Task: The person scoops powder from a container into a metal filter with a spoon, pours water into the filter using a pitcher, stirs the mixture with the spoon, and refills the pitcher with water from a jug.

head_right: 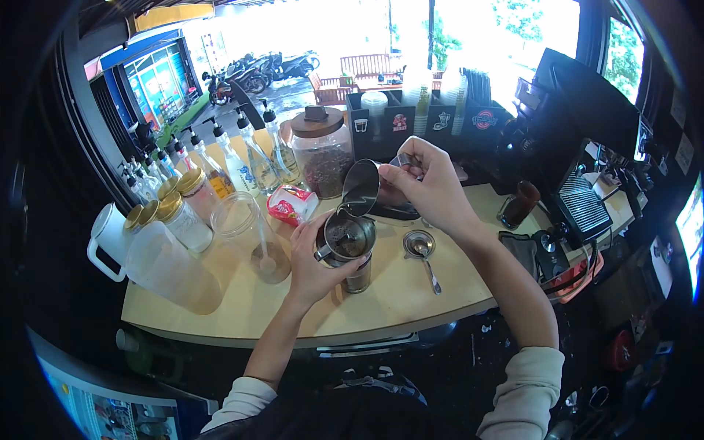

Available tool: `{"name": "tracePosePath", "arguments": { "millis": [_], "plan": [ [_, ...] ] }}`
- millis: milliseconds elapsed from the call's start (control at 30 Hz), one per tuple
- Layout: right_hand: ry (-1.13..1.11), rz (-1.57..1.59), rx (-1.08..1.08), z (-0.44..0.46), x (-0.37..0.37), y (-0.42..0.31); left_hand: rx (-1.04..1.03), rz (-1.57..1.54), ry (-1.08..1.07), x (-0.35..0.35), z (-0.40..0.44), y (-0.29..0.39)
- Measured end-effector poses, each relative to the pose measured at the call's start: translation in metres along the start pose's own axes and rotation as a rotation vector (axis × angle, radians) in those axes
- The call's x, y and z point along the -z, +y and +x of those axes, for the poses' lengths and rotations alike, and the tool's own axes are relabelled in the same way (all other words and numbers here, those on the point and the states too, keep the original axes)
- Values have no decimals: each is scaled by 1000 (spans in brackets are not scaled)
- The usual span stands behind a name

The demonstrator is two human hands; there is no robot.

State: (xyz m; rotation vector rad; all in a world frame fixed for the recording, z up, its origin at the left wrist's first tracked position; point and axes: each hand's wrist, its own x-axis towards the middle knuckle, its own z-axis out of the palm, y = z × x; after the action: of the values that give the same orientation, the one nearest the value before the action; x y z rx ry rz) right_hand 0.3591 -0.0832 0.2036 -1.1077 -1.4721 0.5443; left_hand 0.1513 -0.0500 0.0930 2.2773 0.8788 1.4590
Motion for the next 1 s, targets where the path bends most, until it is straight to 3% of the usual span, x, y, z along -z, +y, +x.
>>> {"name": "tracePosePath", "arguments": {
  "millis": [600,1000],
  "plan": [
    [-89,34,-85,-23,10,-10,-15,134,35,13,2,6],
    [8,-30,-91,-26,17,-2,-24,100,-23,19,4,4]
  ]
}}
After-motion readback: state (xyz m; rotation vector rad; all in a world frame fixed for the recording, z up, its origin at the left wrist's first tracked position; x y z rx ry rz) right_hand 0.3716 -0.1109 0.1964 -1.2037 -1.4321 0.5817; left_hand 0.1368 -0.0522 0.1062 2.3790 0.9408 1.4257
